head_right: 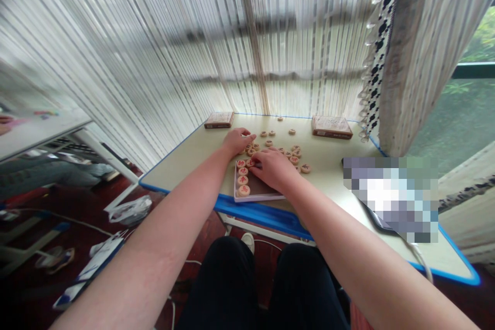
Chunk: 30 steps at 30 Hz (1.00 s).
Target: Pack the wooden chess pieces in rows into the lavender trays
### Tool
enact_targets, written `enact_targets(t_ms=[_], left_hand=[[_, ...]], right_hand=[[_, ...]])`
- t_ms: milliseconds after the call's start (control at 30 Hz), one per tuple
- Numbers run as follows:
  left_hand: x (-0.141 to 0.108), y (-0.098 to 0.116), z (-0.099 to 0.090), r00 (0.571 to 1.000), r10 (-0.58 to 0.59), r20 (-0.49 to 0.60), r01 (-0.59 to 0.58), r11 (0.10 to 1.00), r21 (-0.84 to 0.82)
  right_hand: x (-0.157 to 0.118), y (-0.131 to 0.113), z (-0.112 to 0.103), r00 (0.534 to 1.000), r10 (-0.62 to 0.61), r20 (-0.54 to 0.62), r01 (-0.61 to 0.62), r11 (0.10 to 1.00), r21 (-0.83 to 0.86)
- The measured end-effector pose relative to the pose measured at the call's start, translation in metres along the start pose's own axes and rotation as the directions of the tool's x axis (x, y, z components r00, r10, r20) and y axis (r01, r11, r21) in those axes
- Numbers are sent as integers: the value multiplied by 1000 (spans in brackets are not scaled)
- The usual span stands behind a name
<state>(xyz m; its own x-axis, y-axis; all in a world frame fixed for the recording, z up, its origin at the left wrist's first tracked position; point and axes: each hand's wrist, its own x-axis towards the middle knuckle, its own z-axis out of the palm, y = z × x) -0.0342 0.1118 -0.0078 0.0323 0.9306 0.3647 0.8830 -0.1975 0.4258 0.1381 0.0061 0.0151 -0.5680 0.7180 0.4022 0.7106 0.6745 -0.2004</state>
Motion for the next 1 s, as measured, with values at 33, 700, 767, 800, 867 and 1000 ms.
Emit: enact_targets(t_ms=[33, 700, 767, 800, 867, 1000], left_hand=[[0, 0, 0, 1000, -5, 2, 5, 1000, 1], [1, -1, 2, 1000, -17, 6, 17, 1000, -12], [2, -3, 3, 1000, -12, -1, 12, 1000, -14], [2, -3, 3, 1000, -7, -4, 7, 1000, -15], [2, -4, 4, 1000, 5, -7, -5, 1000, -17], [2, -4, 3, 1000, 10, 3, -10, 1000, -14]], right_hand=[[0, 0, 0, 1000, 1, 3, -1, 1000, 0], [0, 1, -2, 999, 26, -18, -26, 999, 27], [0, 2, -2, 1000, 24, -15, -24, 999, 27], [0, 2, -2, 1000, 20, -12, -19, 999, 28], [0, 2, -3, 1000, 5, -4, -5, 1000, 31], [0, 1, -2, 1000, -22, -1, 22, 999, 29]])
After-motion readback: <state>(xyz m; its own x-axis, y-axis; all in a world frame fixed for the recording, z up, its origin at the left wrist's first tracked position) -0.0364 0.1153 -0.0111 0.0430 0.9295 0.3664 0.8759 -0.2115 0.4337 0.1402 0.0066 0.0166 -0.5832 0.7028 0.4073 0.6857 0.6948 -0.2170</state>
